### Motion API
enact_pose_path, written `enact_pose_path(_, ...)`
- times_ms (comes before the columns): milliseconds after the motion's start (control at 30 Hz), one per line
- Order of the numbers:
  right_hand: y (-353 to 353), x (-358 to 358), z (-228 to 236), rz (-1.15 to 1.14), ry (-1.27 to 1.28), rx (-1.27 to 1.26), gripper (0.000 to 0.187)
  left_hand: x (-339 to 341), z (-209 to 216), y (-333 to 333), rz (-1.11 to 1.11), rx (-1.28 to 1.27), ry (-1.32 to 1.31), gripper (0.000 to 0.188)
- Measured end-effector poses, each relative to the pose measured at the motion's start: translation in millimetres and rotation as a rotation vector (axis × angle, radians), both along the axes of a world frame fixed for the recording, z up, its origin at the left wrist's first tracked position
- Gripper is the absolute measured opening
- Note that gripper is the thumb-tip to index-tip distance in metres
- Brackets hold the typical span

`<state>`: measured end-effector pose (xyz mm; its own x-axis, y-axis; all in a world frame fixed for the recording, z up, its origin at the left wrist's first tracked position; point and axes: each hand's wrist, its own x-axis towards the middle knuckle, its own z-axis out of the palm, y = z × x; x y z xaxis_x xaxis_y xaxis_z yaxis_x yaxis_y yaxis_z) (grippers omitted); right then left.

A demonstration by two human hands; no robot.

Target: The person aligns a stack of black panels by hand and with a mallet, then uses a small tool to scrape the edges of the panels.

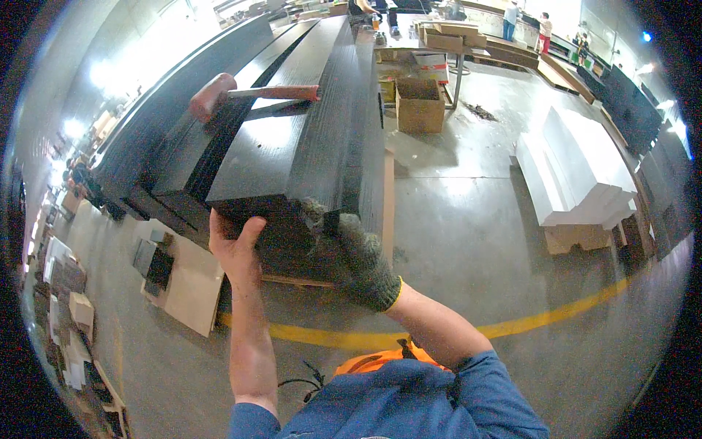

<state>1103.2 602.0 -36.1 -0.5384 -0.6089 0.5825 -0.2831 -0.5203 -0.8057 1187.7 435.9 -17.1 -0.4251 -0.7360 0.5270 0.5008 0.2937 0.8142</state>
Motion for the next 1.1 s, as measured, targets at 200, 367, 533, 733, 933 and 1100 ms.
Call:
enact_pose_path(200, -3.7, -17.0, -20.3, -0.197, 0.480, -0.020, 0.044, -0.1, 1.7, 2.1, 0.008, 0.022, -0.031, 0.057)
enact_pose_path(367, -4.4, -11.1, -19.0, -0.241, 0.493, 0.046, 0.039, 1.7, 2.4, 1.6, 0.015, 0.031, -0.036, 0.056)
enact_pose_path(533, -1.1, -6.2, -1.7, -0.232, 0.524, -0.008, 0.040, 0.3, 0.7, 0.0, 0.005, 0.021, -0.023, 0.058)
enact_pose_path(733, 1.8, -9.8, 0.6, -0.217, 0.326, 0.070, 0.035, 7.0, 5.2, -2.4, 0.003, -0.039, -0.086, 0.058)
enact_pose_path(933, -3.3, -15.3, 12.5, 0.326, -0.263, -0.275, 0.036, 3.5, 24.4, -9.6, 0.139, -0.153, -0.008, 0.048)
enact_pose_path(1100, -8.8, -9.4, 12.0, -0.012, -0.314, 0.200, 0.025, -7.3, 35.8, 2.0, 0.182, 0.032, -0.015, 0.040)
